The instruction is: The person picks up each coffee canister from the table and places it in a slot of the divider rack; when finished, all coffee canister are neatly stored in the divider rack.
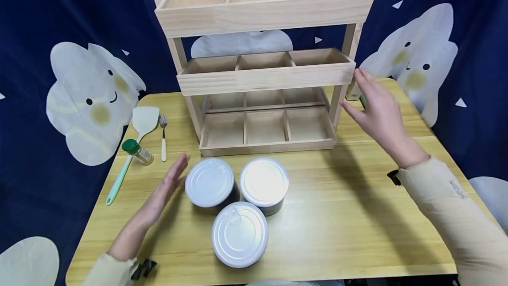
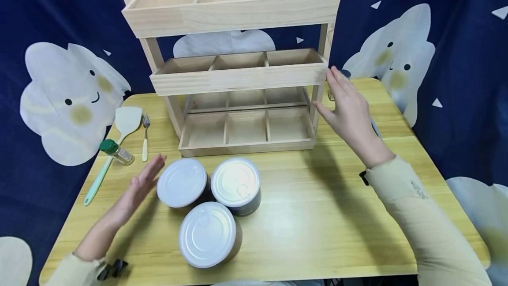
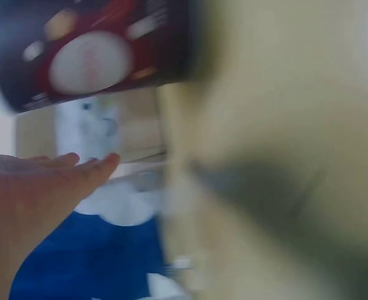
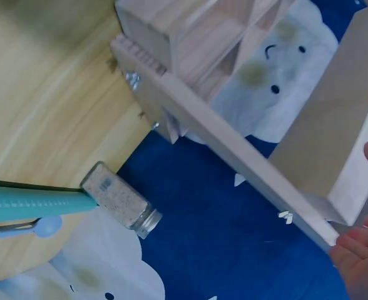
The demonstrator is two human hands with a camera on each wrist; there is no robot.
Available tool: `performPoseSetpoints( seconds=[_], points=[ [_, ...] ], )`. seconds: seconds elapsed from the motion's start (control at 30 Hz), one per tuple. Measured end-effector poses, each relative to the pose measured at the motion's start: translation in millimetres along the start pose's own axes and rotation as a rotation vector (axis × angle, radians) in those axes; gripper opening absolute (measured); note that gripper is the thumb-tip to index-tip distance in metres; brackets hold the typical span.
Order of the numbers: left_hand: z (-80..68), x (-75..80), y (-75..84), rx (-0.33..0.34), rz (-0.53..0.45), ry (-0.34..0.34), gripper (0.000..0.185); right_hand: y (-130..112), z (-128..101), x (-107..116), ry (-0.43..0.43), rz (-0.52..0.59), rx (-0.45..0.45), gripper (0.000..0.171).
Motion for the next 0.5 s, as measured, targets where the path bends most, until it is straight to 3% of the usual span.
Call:
performPoseSetpoints(
  seconds=[0.17,0.4,0.5],
  points=[
    [-18.7,-16.6,-15.4,0.004,-0.104,-0.054,0.066,6.8,21.9,-4.8,0.029,-0.024,0.049,0.074],
    [-22.9,-19.2,-23.3,0.055,-0.144,0.008,0.066,7.6,28.6,-9.7,0.114,-0.099,0.145,0.058],
    [-26.4,-20.4,-25.7,0.066,-0.194,0.001,0.064,4.6,30.8,-12.0,0.131,-0.12,0.179,0.053]
  ],
)
Point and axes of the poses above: each hand's wrist, its own z-axis towards the middle knuckle, its own x-axis out of the back of the hand, y = z × x, the point moved 6 cm from there along z, towards the middle knuckle, and after that the axes turned 6 degrees about z, right-handed, at the moved point
